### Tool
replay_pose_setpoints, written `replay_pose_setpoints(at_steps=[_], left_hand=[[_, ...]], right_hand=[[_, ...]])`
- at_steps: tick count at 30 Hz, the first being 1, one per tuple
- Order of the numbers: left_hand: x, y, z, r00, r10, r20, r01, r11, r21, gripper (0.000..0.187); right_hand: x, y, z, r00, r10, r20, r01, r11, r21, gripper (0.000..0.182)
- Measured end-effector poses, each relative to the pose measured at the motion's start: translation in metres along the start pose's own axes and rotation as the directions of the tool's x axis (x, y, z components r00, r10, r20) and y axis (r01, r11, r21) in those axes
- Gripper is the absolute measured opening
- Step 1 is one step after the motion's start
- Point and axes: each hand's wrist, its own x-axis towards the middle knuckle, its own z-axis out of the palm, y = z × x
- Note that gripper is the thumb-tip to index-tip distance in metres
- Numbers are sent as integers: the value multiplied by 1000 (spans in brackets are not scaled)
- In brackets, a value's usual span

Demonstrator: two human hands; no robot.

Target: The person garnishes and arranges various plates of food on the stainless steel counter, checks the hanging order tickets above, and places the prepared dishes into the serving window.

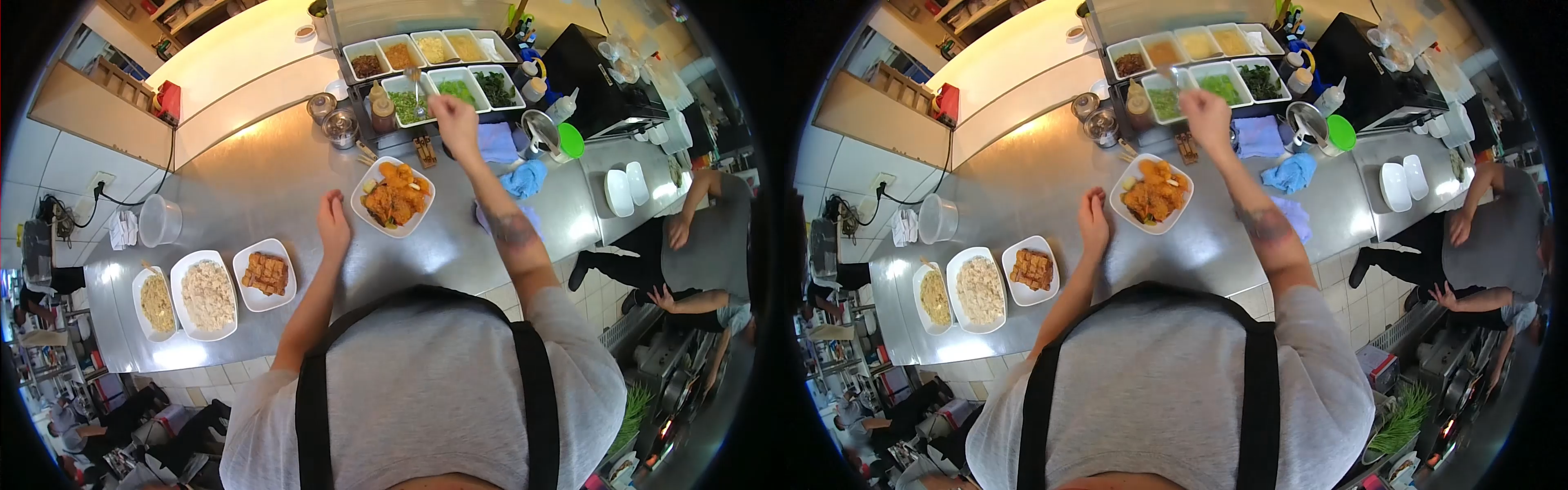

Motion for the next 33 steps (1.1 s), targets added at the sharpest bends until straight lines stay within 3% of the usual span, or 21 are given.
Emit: replay_pose_setpoints(at_steps=[2, 4, 5, 7, 8, 11, 13, 15, 17, 19, 20, 21, 23, 24, 25, 26, 30, 31, 33], left_hand=[[-30, 15, -10, 989, 140, 54, -150, 942, 299, 35], [-57, 40, -21, 959, 195, 204, -277, 780, 562, 43], [-70, 40, -25, 962, 55, 269, -234, 677, 698, 57], [-86, 48, -27, 959, 0, 284, -229, 592, 773, 65], [-90, 53, -27, 955, -22, 295, -235, 549, 802, 69], [-99, 61, -26, 890, -100, 445, -324, 549, 771, 77], [-106, 61, -22, 838, -73, 541, -412, 566, 714, 79], [-113, 63, -15, 786, -36, 617, -484, 584, 652, 80], [-122, 64, -3, 740, 7, 672, -540, 603, 588, 80], [-132, 61, 15, 658, 13, 753, -603, 607, 517, 81], [-136, 62, 24, 618, 15, 786, -632, 605, 485, 82], [-140, 68, 33, 522, 92, 848, -687, 634, 354, 78], [-145, 81, 52, 309, 253, 917, -755, 652, 75, 69], [-142, 85, 61, 277, 169, 946, -508, 861, -6, 62], [-141, 89, 67, 216, 97, 971, -196, 979, -54, 56], [-140, 89, 68, 128, 45, 991, 142, 988, -63, 50], [-139, 80, 76, 521, 41, 852, 283, 934, -218, 30], [-138, 75, 75, 606, -94, 790, 430, 874, -226, 31], [-124, 60, 51, 664, -269, 698, 421, 906, -50, 32]], right_hand=[[46, 16, 27, 991, -81, -103, 65, 986, -151, 29], [85, 22, 47, 997, -32, -75, 11, 964, -265, 35], [106, 42, 62, 997, -17, -82, -7, 958, -286, 39], [136, 67, 74, 993, 72, 95, -40, 953, -302, 40], [135, 68, 73, 994, 57, 91, -32, 966, -258, 40], [119, 80, 54, 996, -26, 86, 38, 990, -137, 36], [61, 56, 10, 992, -72, 108, 90, 981, -173, 32], [-13, 34, -27, 997, 35, 74, -24, 990, -136, 28], [-84, 41, -50, 989, 74, 132, -43, 975, -218, 20], [-152, 67, -69, 904, -256, 342, 364, 881, -303, 26], [-186, 86, -75, 851, -291, 436, 453, 828, -331, 31], [-215, 94, -84, 789, -315, 528, 539, 768, -346, 38], [-265, 61, -120, 845, -104, 524, 295, 908, -296, 29], [-267, 40, -144, 701, 176, 691, 196, 884, -423, 24], [-269, 28, -167, 470, 444, 763, 133, 819, -559, 21], [-274, 32, -184, 554, 399, 731, 94, 843, -530, 19], [-255, 32, -212, 898, 149, 414, 97, 851, -516, 18], [-242, 30, -208, 946, 44, 320, 139, 839, -526, 16], [-221, 38, -194, 983, -18, 182, 116, 832, -543, 18]])
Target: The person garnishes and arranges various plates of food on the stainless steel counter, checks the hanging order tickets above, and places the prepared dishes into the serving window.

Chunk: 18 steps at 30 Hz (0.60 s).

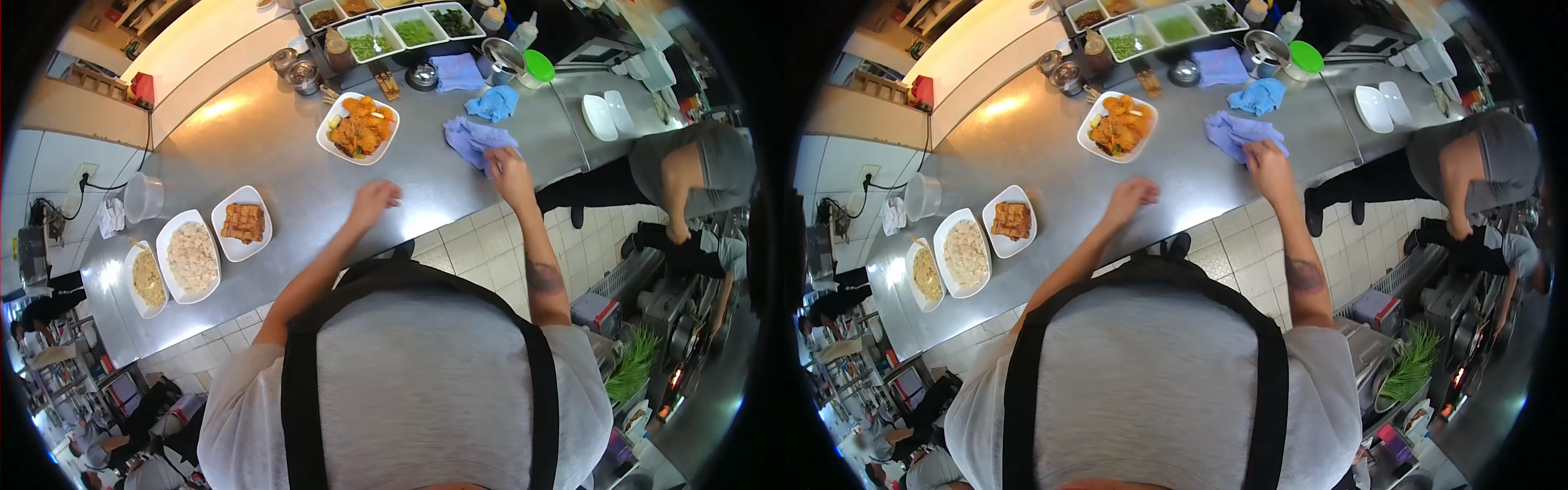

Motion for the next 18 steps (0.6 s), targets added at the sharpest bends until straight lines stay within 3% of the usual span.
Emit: replay_pose_setpoints(at_steps=[2, 4, 7, 11, 14, 15, 17, 18], left_hand=[[-9, 6, -27, 984, -36, -173, 36, 999, -3, 37], [-5, 8, -57, 965, -133, -224, 132, 991, -22, 45], [8, 26, -81, 915, -363, -178, 340, 929, -148, 51], [28, 39, -75, 892, -449, -47, 438, 886, -155, 50], [43, 23, -60, 865, -502, 4, 481, 825, -296, 48], [48, 18, -57, 858, -513, 9, 486, 808, -334, 47], [53, 10, -49, 842, -539, 25, 502, 765, -405, 44], [53, 11, -40, 835, -549, 33, 509, 750, -423, 41]], right_hand=[[19, 2, 11, 996, 71, -57, -70, 997, 28, 18], [33, 9, 22, 995, 57, -83, -60, 997, -39, 19], [39, 16, 29, 1000, 29, -4, -29, 991, -132, 22], [35, 17, 32, 991, 89, 105, -52, 949, -311, 25], [33, 46, 37, 982, 176, 68, -175, 984, -22, 19], [34, 45, 30, 981, 192, 17, -192, 968, 160, 17], [31, 29, 3, 965, 251, -68, -184, 844, 504, 12], [30, 24, -8, 963, 244, -111, -134, 798, 588, 10]])
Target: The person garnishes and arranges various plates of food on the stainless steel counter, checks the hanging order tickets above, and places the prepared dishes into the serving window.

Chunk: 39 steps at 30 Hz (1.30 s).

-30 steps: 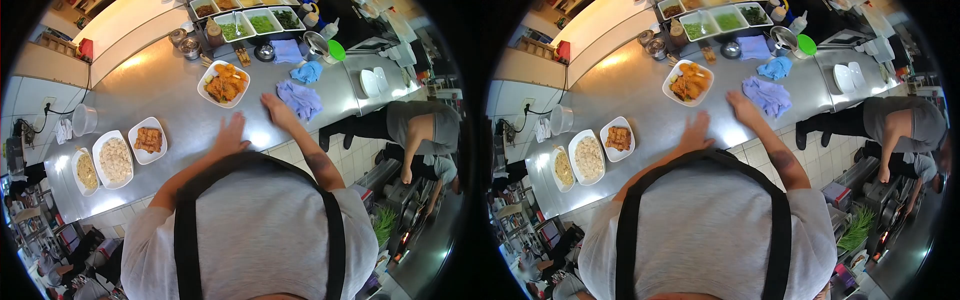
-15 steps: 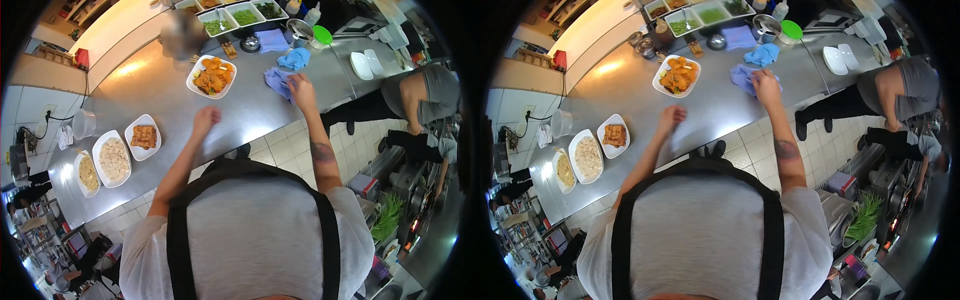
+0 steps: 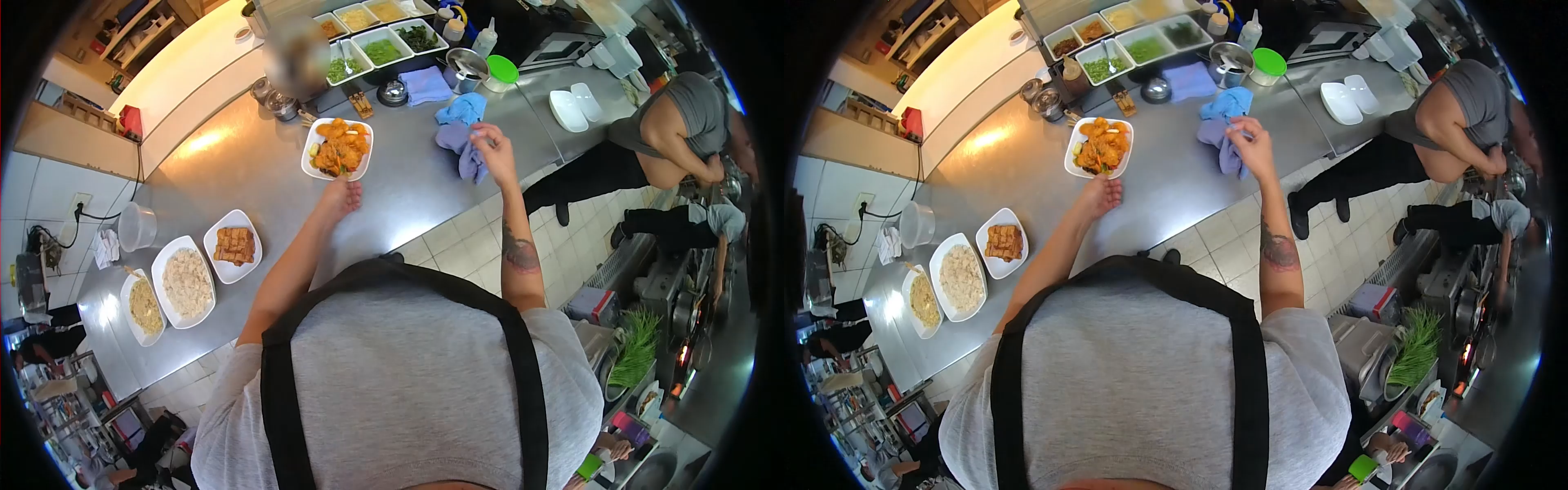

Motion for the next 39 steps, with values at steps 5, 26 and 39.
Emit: replay_pose_setpoints(at_steps=[5, 26, 39], left_hand=[[-3, -29, 24, 988, -4, 157, 39, 974, -222, 31], [-14, -48, 13, 820, 182, 543, 220, 776, -591, 43], [-57, -62, -10, 952, -21, 307, 88, 974, -207, 32]], right_hand=[[7, -42, 0, 997, -34, -74, 68, 846, 529, 6], [-32, -32, 166, 724, 134, 676, 180, 910, -373, 25], [-75, 21, 59, 930, -46, 364, 315, 609, -728, 33]])
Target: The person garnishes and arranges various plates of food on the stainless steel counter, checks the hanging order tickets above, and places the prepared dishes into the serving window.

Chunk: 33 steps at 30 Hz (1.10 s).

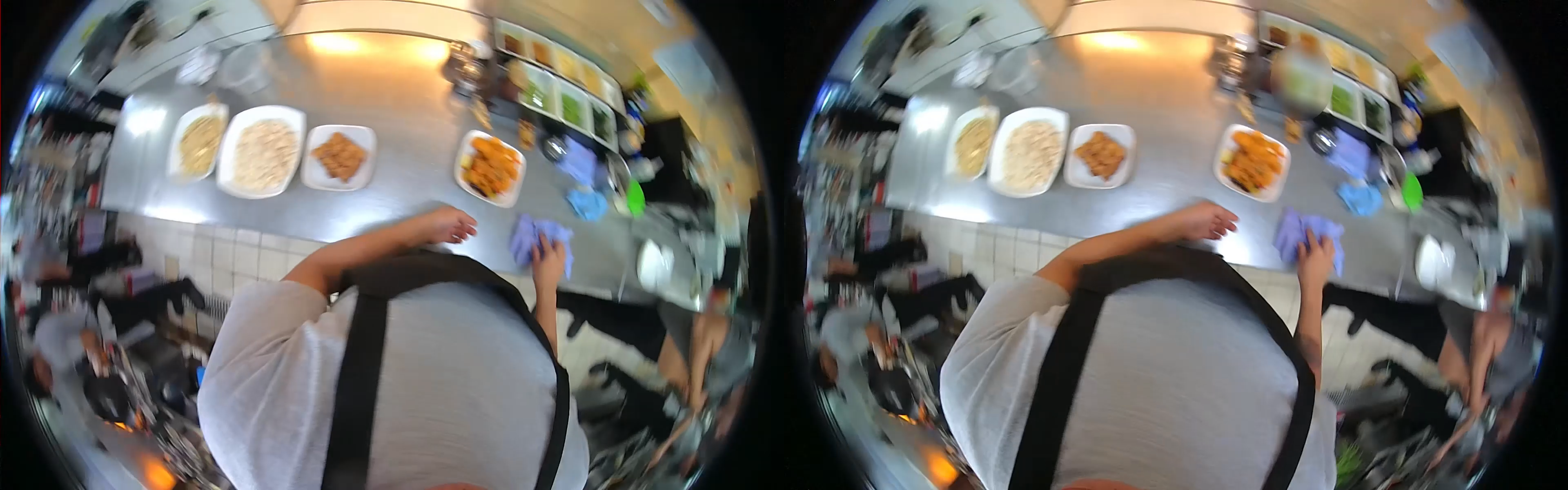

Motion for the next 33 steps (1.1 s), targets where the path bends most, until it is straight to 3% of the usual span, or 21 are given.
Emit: replay_pose_setpoints(at_steps=[1, 2, 4, 9, 13, 16, 18, 19, 22, 24, 27, 28, 31, 33], left_hand=[[-3, -2, -7, 1000, 17, -22, -17, 1000, -1, 26], [-13, -3, -7, 994, 70, -85, -65, 997, 51, 20], [-38, -9, -14, 971, 179, -157, -162, 980, 119, 20], [-95, -52, -49, 833, 361, -418, -387, 922, 25, 25], [-156, -81, -92, 610, 436, -662, -573, 819, 11, 29], [-205, -94, -123, 455, 408, -792, -625, 779, 42, 22], [-229, -102, -155, 384, 369, -846, -718, 696, -22, 14], [-242, -100, -167, 386, 369, -846, -710, 704, -17, 16], [-280, -83, -206, 434, 416, -799, -686, 728, 6, 30], [-303, -67, -230, 493, 489, -720, -697, 717, 9, 44], [-339, -40, -242, 405, 567, -717, -792, 610, 35, 56], [-347, -34, -249, 416, 589, -693, -801, 597, 26, 59], [-350, -22, -277, 505, 642, -577, -796, 604, -24, 61], [-338, -21, -304, 666, 630, -399, -742, 615, -267, 53]], right_hand=[[-7, -1, 2, 1000, -13, 0, 13, 999, 42, 29], [-10, 12, 16, 992, -49, -118, 57, 996, 70, 22], [-9, 27, 26, 988, 79, -136, -62, 991, 122, 19], [24, 55, 24, 960, 87, -266, -68, 994, 80, 13], [35, 55, 20, 964, 209, -165, -218, 975, -39, 28], [18, -2, 7, 894, 380, -239, -393, 920, -6, 40], [-1, -49, 5, 868, 349, -353, -363, 931, 29, 46], [-8, -74, 8, 848, 339, -406, -352, 935, 46, 48], [-24, -135, 25, 866, 152, -477, -86, 984, 158, 52], [-20, -178, 36, 865, 158, -476, -53, 973, 226, 51], [-4, -249, 29, 865, 207, -457, -16, 922, 388, 50], [2, -270, 24, 862, 181, -473, 20, 921, 390, 50], [10, -309, 4, 829, 167, -534, 63, 920, 386, 49], [12, -319, -11, 811, 195, -551, 47, 918, 394, 47]])
